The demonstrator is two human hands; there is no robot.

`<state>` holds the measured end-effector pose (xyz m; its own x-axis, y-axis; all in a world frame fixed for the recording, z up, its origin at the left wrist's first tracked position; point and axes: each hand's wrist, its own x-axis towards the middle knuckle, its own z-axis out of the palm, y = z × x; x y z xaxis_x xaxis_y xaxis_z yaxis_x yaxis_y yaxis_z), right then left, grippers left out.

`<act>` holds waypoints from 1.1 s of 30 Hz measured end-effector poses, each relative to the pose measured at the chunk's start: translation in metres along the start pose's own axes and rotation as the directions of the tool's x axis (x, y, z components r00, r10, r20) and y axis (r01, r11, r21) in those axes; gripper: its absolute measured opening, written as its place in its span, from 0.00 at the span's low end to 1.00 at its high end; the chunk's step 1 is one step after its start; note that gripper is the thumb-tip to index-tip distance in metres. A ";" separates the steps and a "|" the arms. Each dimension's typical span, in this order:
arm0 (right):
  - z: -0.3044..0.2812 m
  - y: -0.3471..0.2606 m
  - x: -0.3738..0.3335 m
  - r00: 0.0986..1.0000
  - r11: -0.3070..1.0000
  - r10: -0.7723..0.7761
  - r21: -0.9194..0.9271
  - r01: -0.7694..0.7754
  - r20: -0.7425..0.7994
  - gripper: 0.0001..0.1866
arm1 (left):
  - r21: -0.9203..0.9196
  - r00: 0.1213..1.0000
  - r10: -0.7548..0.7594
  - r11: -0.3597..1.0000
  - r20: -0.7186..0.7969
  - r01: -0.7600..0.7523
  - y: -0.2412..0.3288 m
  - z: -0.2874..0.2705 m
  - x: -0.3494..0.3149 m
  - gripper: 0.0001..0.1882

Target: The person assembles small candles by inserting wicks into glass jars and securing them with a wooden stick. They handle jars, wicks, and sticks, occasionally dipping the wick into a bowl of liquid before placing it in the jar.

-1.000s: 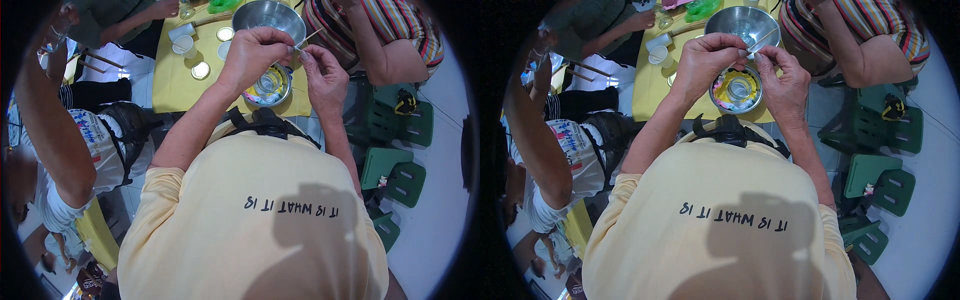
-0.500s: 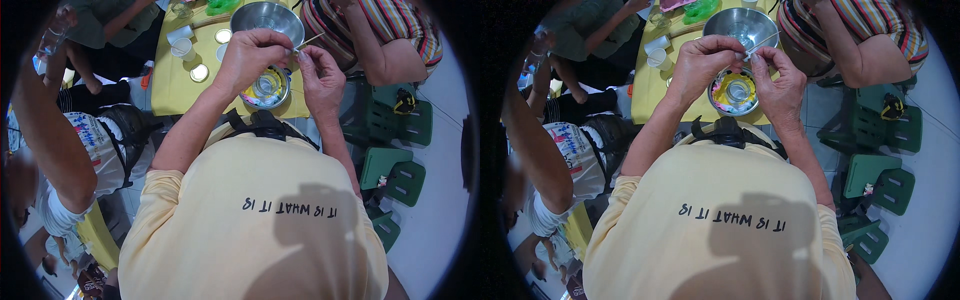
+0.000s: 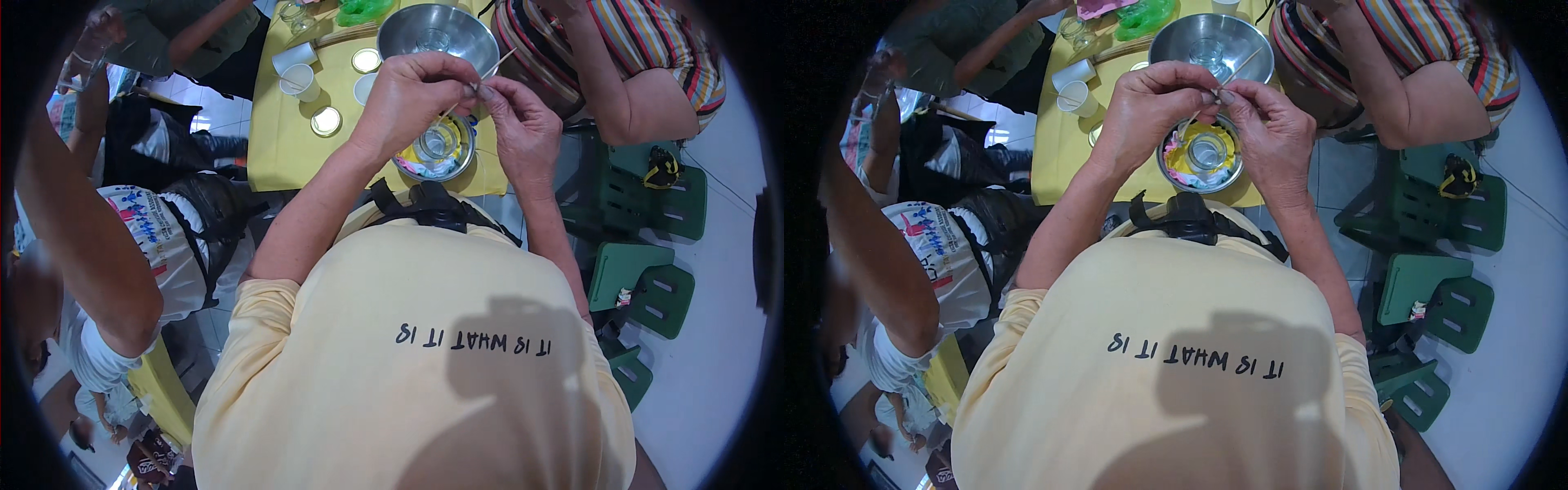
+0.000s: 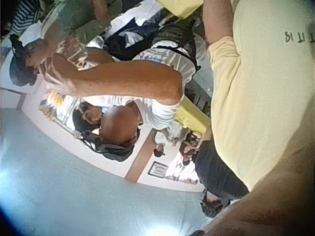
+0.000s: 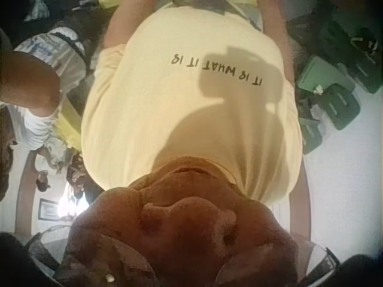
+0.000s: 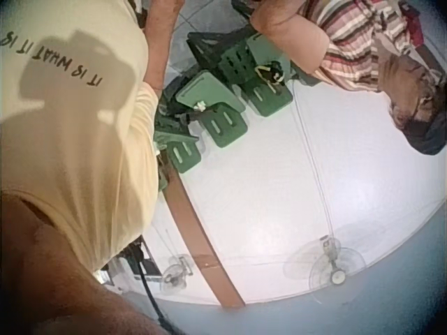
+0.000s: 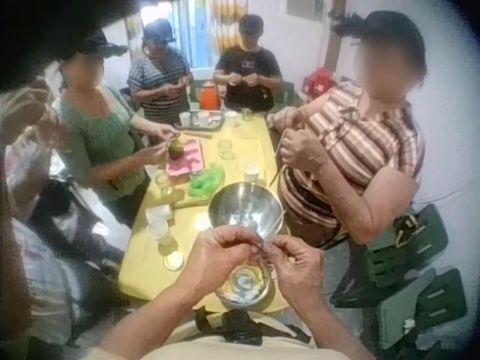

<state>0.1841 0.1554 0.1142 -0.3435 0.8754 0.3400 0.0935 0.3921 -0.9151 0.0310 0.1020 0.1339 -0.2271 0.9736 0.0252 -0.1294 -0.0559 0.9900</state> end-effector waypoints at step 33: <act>0.005 -0.005 0.010 0.994 0.993 -0.039 -0.110 0.050 0.102 0.08 | -0.053 0.978 -0.190 0.980 0.082 0.194 0.009 -0.012 0.011 0.14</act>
<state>0.1757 0.1604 0.1214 -0.4401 0.8262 0.3516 0.1782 0.4641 -0.8677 0.0162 0.1092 0.1411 -0.1188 0.9813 -0.1517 -0.2222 0.1226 0.9673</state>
